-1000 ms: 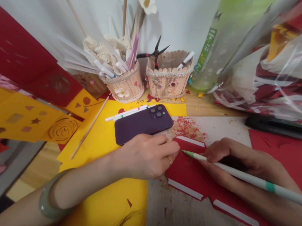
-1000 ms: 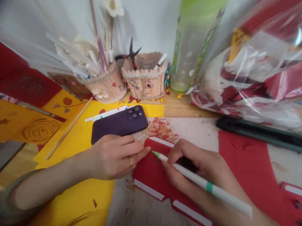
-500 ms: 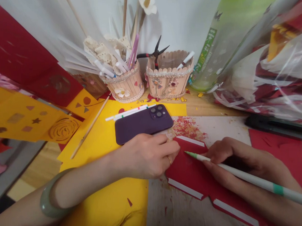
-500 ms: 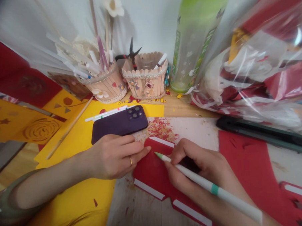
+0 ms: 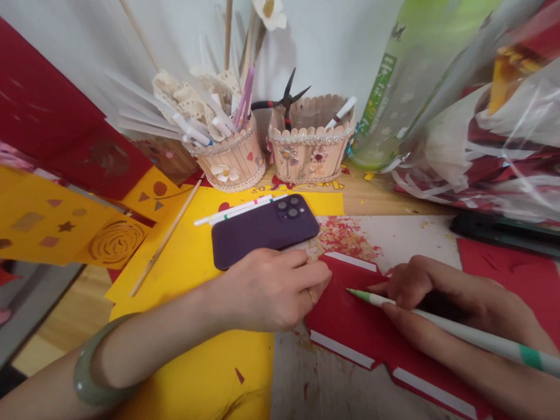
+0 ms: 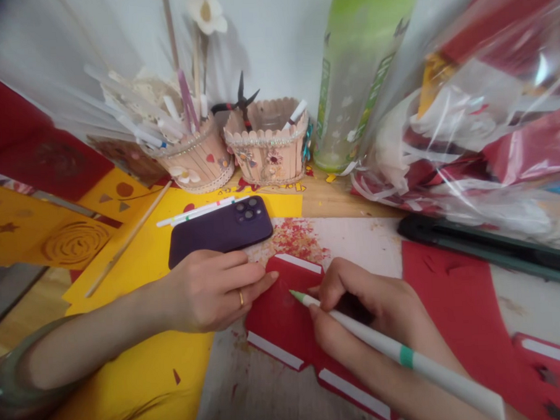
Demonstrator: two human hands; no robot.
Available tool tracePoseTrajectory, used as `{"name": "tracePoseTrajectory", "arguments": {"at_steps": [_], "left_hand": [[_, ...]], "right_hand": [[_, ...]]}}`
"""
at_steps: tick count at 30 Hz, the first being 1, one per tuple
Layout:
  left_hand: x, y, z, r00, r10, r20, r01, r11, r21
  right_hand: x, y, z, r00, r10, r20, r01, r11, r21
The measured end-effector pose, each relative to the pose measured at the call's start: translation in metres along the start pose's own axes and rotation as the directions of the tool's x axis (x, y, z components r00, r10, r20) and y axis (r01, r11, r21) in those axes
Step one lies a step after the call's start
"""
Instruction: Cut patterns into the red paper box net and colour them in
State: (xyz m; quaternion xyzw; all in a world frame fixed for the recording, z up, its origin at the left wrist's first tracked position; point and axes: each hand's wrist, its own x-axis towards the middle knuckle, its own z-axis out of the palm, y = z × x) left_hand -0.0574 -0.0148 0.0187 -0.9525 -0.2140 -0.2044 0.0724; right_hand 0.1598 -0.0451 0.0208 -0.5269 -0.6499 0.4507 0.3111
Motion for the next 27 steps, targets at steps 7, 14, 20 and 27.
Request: {"name": "tracePoseTrajectory", "arguments": {"at_steps": [7,14,20,27], "left_hand": [[0.001,0.0,0.001,1.0,-0.018,-0.021,0.018,1.0,-0.023],[0.001,0.0,-0.001,1.0,-0.007,-0.017,0.007,1.0,-0.025],[0.002,0.001,0.001,1.0,-0.014,-0.024,0.014,1.0,-0.004],[-0.002,-0.003,0.003,0.986,-0.164,0.02,0.164,0.962,-0.219]], "right_hand": [[-0.002,0.001,0.002,1.0,-0.008,-0.03,0.009,0.999,0.031],[-0.003,0.004,0.003,1.0,-0.005,0.016,0.005,1.0,0.017],[0.0,0.003,-0.001,0.999,-0.045,0.005,0.045,0.999,0.01],[0.01,0.002,-0.009,0.986,0.122,-0.112,-0.078,0.937,0.34]]}}
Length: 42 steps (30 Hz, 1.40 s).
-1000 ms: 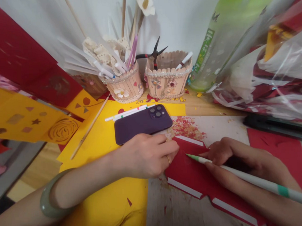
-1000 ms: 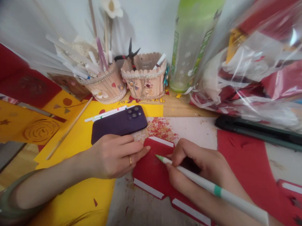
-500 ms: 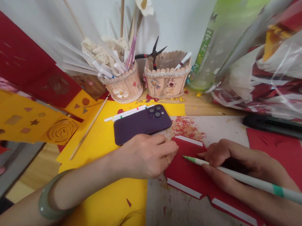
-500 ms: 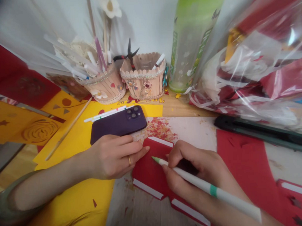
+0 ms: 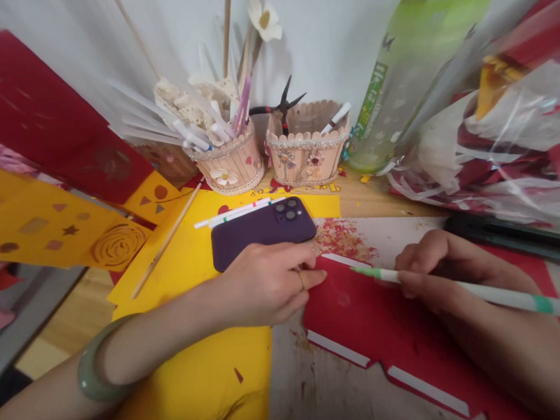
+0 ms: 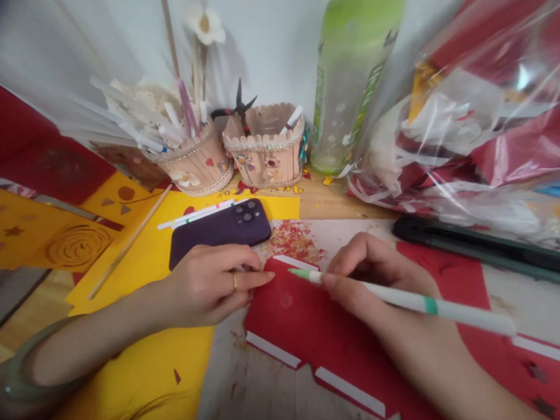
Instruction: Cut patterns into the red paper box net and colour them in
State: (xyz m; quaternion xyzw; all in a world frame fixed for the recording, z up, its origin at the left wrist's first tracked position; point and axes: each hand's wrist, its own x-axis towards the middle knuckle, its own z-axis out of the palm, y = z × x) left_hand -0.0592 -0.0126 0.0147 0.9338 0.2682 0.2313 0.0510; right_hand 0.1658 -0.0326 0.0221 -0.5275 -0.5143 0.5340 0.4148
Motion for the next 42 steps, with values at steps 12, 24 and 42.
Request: {"name": "tracePoseTrajectory", "arguments": {"at_steps": [12,24,42], "left_hand": [[0.01,0.005,-0.004,0.951,-0.253,0.178,0.303,0.879,-0.369],[0.008,0.006,0.003,0.921,-0.362,0.144,0.389,0.874,-0.29],[0.011,-0.002,-0.007,0.856,-0.508,0.1,0.516,0.819,-0.25]], "right_hand": [[0.009,0.01,-0.005,1.0,-0.008,0.01,0.006,0.982,0.19],[0.01,0.011,-0.004,0.997,-0.076,0.034,0.066,0.971,0.229],[0.009,0.012,-0.004,0.981,-0.174,0.08,0.152,0.962,0.227]]}}
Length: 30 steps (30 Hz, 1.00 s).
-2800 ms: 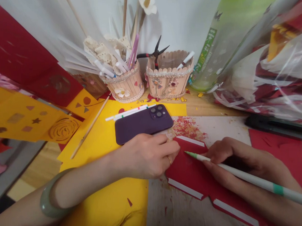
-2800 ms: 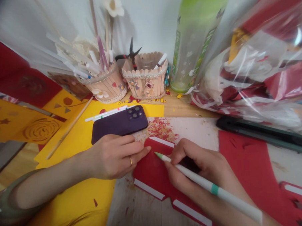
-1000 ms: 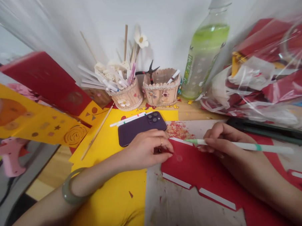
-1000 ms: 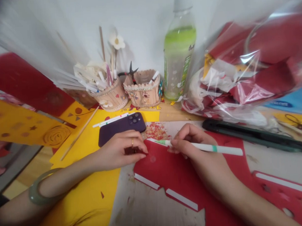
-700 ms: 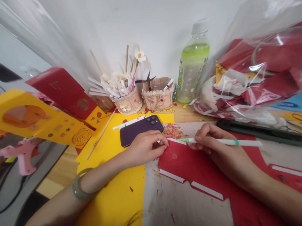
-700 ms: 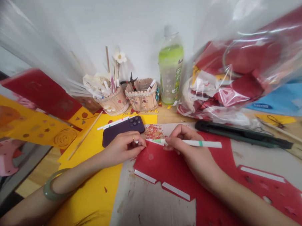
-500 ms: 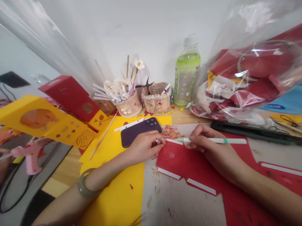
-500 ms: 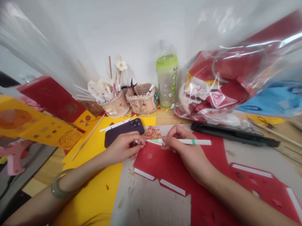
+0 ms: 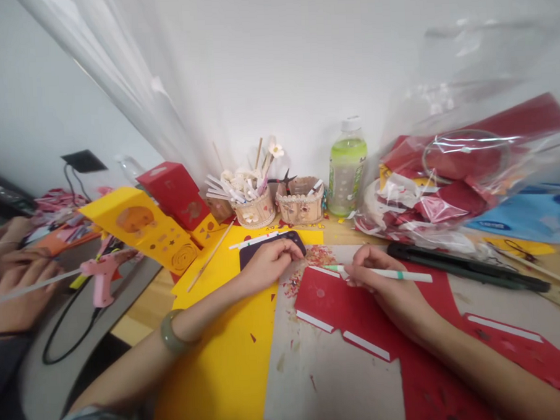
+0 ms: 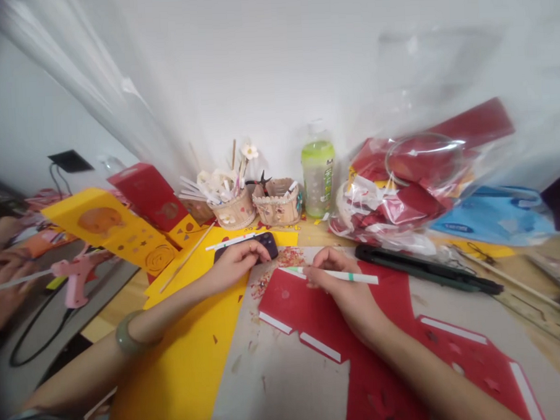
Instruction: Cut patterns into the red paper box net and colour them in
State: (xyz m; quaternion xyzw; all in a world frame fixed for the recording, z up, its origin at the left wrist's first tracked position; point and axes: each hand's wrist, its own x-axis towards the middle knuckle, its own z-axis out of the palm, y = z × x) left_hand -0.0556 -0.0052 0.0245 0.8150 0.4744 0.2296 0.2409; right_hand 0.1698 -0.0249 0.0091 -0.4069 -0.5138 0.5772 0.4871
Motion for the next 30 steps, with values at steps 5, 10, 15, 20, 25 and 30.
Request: {"name": "tracePoseTrajectory", "arguments": {"at_steps": [5,10,15,20,25,30], "left_hand": [[-0.011,0.006,-0.002,0.996,0.09,0.002,-0.09,0.983,0.161],[-0.021,0.008,-0.001,0.964,0.232,0.129,-0.264,0.893,0.364],[-0.026,0.002,-0.002,0.927,0.305,0.218,-0.374,0.787,0.491],[-0.029,-0.007,-0.005,0.911,0.346,0.224,-0.411,0.731,0.544],[-0.024,-0.001,-0.004,0.891,0.385,0.241,-0.45,0.683,0.575],[-0.019,0.002,-0.001,0.877,0.425,0.226,-0.473,0.679,0.562]], "right_hand": [[-0.003,-0.002,-0.001,0.999,-0.016,0.04,0.019,0.998,-0.062],[-0.002,-0.003,-0.002,0.998,-0.001,0.058,0.007,0.994,-0.108],[0.0,0.0,-0.003,0.998,0.007,0.058,-0.001,0.995,-0.103],[0.0,0.002,-0.003,0.999,0.005,0.045,-0.001,0.995,-0.102],[0.0,0.0,-0.002,0.999,-0.005,0.045,0.012,0.988,-0.156],[-0.004,-0.008,0.002,0.998,-0.042,0.049,0.054,0.964,-0.261]]}}
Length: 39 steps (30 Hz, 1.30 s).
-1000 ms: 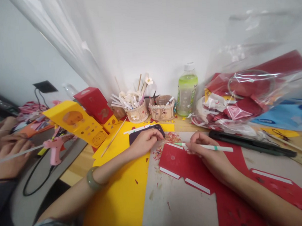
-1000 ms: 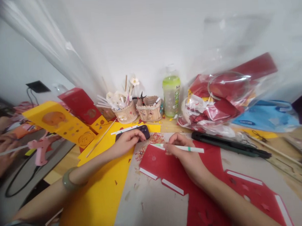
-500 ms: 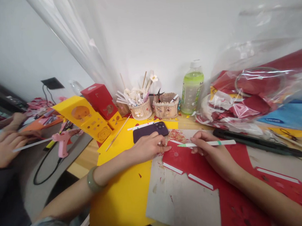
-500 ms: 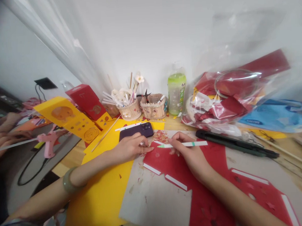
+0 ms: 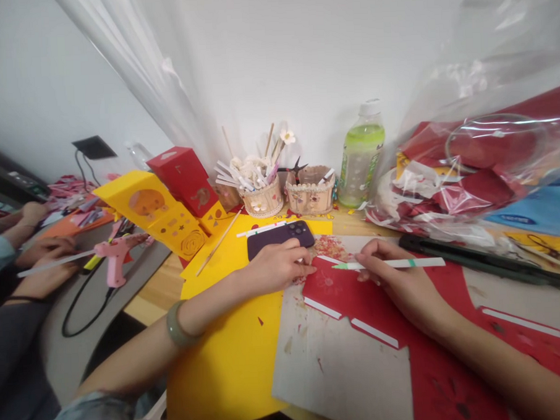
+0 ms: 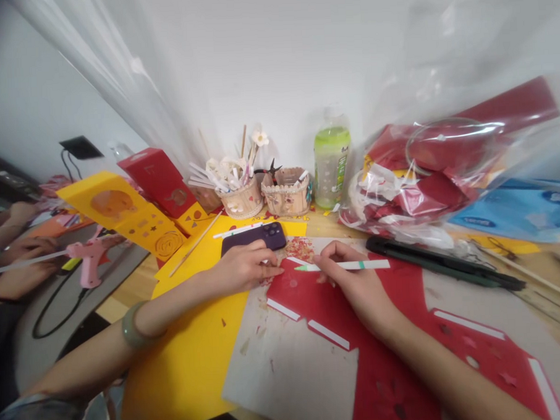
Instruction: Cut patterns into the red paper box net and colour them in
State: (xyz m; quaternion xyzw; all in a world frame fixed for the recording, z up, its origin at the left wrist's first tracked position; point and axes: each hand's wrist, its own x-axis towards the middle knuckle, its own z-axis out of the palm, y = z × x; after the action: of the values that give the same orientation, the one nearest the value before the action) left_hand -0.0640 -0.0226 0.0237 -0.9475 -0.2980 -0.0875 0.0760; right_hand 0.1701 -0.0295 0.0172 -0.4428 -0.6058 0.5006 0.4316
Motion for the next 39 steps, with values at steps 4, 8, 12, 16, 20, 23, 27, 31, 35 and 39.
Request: {"name": "tracePoseTrajectory", "arguments": {"at_steps": [4,8,12,16,20,23,27,31,35,39], "left_hand": [[-0.001,-0.001,0.004,0.999,-0.017,-0.038,0.016,0.999,-0.028],[0.0,-0.004,0.007,0.998,-0.013,-0.065,0.009,0.998,-0.064],[0.001,-0.007,0.009,0.997,0.014,-0.077,-0.022,0.995,-0.098],[0.0,-0.009,0.01,0.996,0.025,-0.082,-0.035,0.992,-0.122],[-0.002,-0.01,0.012,0.995,0.029,-0.091,-0.043,0.987,-0.154],[-0.003,-0.01,0.011,0.994,0.027,-0.104,-0.046,0.982,-0.182],[-0.004,-0.009,0.011,0.991,0.003,-0.136,-0.034,0.973,-0.23],[-0.007,-0.007,0.011,0.983,-0.051,-0.175,-0.002,0.957,-0.291],[-0.01,-0.004,0.011,0.956,-0.215,-0.201,0.125,0.915,-0.384],[-0.008,0.005,0.006,0.919,-0.378,-0.11,0.278,0.821,-0.499]], "right_hand": [[-0.005,-0.003,0.001,0.999,-0.042,0.032,0.045,0.994,-0.095],[-0.008,0.002,-0.001,0.994,-0.048,0.095,0.063,0.986,-0.156],[-0.01,0.003,-0.001,0.99,-0.044,0.131,0.071,0.976,-0.206],[-0.01,-0.002,0.002,0.994,-0.033,0.102,0.057,0.968,-0.246],[-0.008,-0.003,0.003,0.999,-0.02,0.048,0.032,0.966,-0.256],[-0.008,-0.001,0.001,0.999,-0.025,0.025,0.03,0.974,-0.225],[-0.008,-0.002,0.0,0.999,-0.02,0.039,0.028,0.975,-0.222],[-0.007,-0.004,-0.003,0.999,0.008,-0.036,-0.015,0.98,-0.197],[-0.006,-0.003,-0.008,0.993,0.049,-0.103,-0.065,0.986,-0.155],[-0.009,-0.006,-0.008,0.989,0.039,-0.141,-0.05,0.996,-0.077]]}}
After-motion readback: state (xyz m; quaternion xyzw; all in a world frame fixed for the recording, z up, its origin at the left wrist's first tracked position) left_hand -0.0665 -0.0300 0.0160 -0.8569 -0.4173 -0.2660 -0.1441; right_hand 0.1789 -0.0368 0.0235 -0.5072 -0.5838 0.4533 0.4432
